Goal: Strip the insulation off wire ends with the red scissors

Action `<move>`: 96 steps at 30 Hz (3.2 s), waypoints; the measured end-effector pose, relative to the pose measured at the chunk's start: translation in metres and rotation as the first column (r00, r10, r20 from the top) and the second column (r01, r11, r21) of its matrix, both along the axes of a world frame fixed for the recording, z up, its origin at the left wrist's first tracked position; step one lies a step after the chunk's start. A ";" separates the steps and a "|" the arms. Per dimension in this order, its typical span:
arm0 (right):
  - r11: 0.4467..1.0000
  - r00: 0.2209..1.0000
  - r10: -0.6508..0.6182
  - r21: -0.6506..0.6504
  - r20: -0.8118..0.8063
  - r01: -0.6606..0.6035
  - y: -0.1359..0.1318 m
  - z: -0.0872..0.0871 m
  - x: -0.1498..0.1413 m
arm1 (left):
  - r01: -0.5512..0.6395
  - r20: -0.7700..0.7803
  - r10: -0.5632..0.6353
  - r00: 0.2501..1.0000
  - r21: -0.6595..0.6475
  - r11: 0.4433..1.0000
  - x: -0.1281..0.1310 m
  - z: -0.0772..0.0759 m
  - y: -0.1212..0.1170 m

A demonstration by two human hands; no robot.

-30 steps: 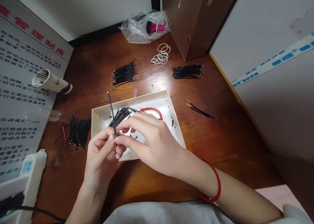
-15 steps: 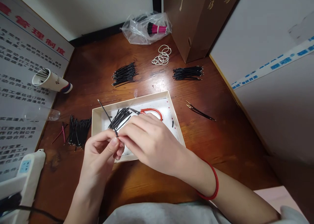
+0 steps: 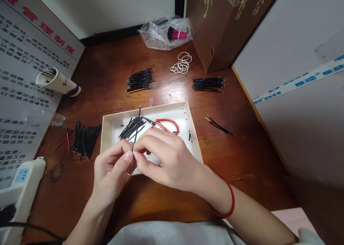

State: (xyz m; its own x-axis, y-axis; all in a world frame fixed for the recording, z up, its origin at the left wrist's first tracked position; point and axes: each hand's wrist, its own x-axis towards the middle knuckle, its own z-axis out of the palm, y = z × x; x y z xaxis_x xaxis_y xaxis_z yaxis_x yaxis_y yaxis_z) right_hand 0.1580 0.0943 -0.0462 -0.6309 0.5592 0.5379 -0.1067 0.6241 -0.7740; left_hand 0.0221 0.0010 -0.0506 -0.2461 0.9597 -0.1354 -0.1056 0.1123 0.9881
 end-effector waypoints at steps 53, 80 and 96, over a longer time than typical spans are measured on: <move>0.999 0.978 -0.018 -0.023 0.208 0.024 0.005 0.009 0.009 | 0.074 -0.132 -0.076 0.988 -0.019 0.997 -0.005 0.013 0.007; 0.970 0.336 -0.209 0.150 0.918 0.193 0.029 -0.002 -0.005 | -0.249 -0.440 0.141 0.887 -0.198 0.948 -0.031 0.006 0.007; 0.994 0.490 -0.110 0.105 0.865 0.037 0.040 0.008 -0.053 | -0.724 0.131 0.730 0.671 0.328 0.607 -0.039 0.027 0.004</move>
